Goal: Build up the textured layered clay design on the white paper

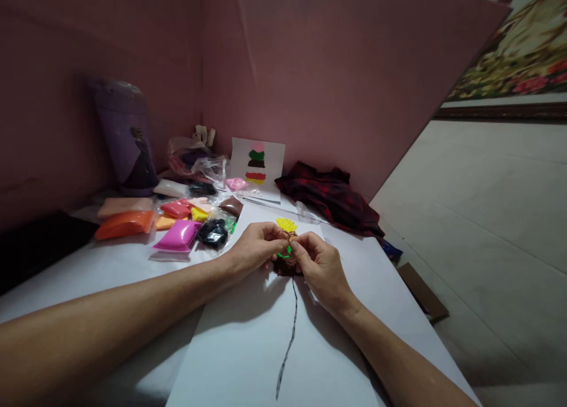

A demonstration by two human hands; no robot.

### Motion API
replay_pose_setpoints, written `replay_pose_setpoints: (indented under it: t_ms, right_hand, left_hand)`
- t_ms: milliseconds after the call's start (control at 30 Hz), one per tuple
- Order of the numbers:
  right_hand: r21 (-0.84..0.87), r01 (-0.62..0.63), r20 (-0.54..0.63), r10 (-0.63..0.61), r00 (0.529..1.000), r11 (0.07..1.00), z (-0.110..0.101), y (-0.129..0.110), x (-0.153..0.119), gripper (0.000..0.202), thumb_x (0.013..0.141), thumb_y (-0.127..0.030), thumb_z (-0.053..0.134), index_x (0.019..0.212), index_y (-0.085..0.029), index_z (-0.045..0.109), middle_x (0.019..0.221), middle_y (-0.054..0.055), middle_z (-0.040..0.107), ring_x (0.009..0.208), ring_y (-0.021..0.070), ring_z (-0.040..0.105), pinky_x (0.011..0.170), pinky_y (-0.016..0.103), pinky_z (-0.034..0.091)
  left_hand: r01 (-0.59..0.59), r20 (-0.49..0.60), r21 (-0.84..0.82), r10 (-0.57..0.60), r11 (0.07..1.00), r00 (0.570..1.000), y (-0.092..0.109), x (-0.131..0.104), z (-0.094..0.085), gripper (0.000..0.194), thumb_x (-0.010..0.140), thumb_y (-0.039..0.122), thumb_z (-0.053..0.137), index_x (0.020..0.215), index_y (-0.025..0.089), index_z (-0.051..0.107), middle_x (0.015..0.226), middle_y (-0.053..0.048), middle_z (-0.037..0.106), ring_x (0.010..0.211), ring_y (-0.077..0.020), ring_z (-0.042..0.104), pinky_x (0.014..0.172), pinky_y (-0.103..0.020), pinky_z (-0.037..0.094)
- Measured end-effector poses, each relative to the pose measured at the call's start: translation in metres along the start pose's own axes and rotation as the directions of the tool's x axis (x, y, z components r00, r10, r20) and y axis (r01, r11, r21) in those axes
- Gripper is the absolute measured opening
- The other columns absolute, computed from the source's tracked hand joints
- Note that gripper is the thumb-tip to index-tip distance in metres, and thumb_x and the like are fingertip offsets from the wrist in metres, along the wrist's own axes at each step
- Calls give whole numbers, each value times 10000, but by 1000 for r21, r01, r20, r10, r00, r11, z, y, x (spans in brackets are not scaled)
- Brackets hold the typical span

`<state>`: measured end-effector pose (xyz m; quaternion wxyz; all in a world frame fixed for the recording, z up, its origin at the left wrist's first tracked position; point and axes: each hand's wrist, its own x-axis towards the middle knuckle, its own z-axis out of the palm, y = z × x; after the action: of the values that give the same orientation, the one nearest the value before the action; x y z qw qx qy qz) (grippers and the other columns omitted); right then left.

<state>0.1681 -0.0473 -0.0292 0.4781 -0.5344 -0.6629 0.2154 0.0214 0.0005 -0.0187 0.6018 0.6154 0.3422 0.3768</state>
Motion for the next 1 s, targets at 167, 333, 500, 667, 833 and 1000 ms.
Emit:
replay_pose_setpoints:
  t_ms: [167, 333, 500, 667, 833, 1000]
  right_hand:
    - [-9, 11, -21, -11, 1000, 1000, 0, 1, 0, 161, 852, -298, 524, 760, -177, 577, 661, -2, 605, 537, 113, 513, 522, 222, 422]
    - [1, 8, -27, -8, 1000, 1000, 0, 2, 1, 176, 859, -318, 518, 766, -179, 571, 661, -2, 600, 547, 117, 518, 530, 225, 420]
    - [18, 4, -29, -4, 1000, 1000, 0, 3, 1, 169, 859, -317, 523, 768, -183, 570, 656, -8, 599, 550, 116, 519, 545, 227, 422]
    - [13, 10, -27, -9, 1000, 1000, 0, 3, 1, 192, 869, -325, 508, 779, -175, 587, 656, -2, 593, 542, 111, 494, 528, 219, 409]
    - [0, 6, -18, -6, 1000, 1000, 0, 2, 1, 206, 872, -333, 503, 793, -169, 600, 662, 2, 594, 535, 110, 488, 519, 216, 402]
    - [-8, -1, -4, 1, 1000, 1000, 0, 2, 0, 186, 863, -324, 518, 784, -172, 593, 662, -3, 590, 532, 108, 484, 520, 216, 402]
  left_hand:
    - [6, 16, 3, -6, 1000, 1000, -2, 1, -1, 201, 673, 273, 648, 775, 125, 558, 583, 33, 556, 435, -65, 478, 379, -177, 369]
    - [7, 26, 9, -7, 1000, 1000, -4, 2, -1, 189, 678, 275, 645, 762, 130, 557, 553, 43, 540, 414, -66, 465, 376, -183, 365]
    - [11, 28, 19, -12, 1000, 1000, -2, 1, -1, 168, 693, 278, 631, 719, 134, 550, 511, 52, 515, 402, -60, 443, 377, -175, 347]
    - [18, 6, 19, -18, 1000, 1000, 1, 0, 0, 169, 697, 280, 620, 721, 131, 544, 500, 60, 502, 398, -57, 436, 366, -168, 342]
    - [17, -17, 15, -17, 1000, 1000, 3, -1, 1, 163, 693, 271, 614, 713, 125, 544, 503, 63, 495, 394, -51, 425, 358, -163, 343]
    - [6, -8, 12, -6, 1000, 1000, 3, -1, 1, 139, 698, 252, 600, 709, 126, 541, 495, 65, 492, 390, -51, 424, 359, -164, 344]
